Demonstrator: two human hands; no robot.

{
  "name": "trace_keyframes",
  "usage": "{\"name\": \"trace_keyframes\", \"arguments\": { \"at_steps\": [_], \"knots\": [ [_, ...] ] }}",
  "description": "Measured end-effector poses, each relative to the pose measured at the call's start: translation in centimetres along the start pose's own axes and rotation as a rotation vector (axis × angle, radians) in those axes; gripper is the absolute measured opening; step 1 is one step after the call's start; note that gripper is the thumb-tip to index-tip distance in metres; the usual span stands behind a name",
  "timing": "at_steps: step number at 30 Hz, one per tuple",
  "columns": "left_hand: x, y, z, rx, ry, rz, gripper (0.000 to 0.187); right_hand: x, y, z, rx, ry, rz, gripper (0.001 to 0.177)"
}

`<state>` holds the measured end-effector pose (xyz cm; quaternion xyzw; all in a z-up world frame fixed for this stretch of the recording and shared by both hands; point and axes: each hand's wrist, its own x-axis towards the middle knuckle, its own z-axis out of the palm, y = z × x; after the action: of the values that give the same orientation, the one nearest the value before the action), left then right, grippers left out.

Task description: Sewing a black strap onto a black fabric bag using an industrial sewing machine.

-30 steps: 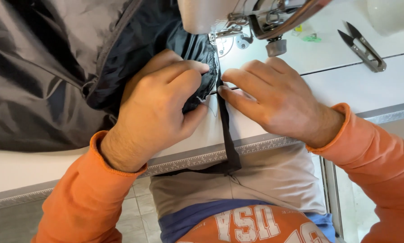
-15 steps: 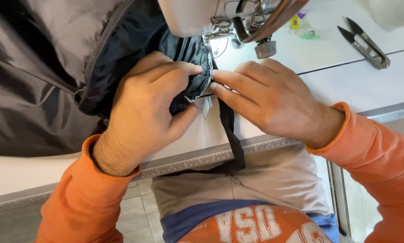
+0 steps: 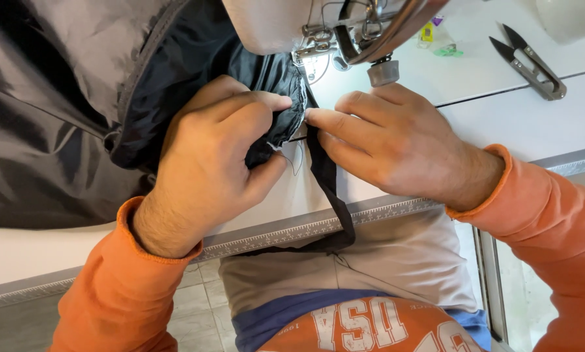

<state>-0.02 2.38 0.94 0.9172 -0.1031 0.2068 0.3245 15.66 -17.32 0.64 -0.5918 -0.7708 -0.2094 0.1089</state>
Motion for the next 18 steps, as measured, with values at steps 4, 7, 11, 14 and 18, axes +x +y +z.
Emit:
{"name": "trace_keyframes", "arguments": {
  "at_steps": [4,7,11,14,18],
  "knots": [
    [0.0,-0.1,0.0,0.019,-0.024,0.008,0.019,0.4,0.3,-0.2,0.018,-0.018,-0.030,0.020],
    [0.2,0.0,0.0,0.022,-0.032,0.003,0.016,0.8,0.8,-0.7,-0.001,-0.067,-0.102,0.027],
    [0.2,0.0,0.0,0.018,-0.023,0.005,0.014,0.9,1.1,-0.6,-0.057,-0.063,-0.172,0.031],
    [0.4,0.1,-0.1,0.023,-0.033,0.001,0.018,0.8,1.2,-0.4,-0.058,-0.021,-0.165,0.016],
    [0.3,0.1,-0.1,0.020,-0.032,-0.001,0.014,0.8,1.1,-0.1,-0.024,0.022,-0.141,0.016]
  ]
}}
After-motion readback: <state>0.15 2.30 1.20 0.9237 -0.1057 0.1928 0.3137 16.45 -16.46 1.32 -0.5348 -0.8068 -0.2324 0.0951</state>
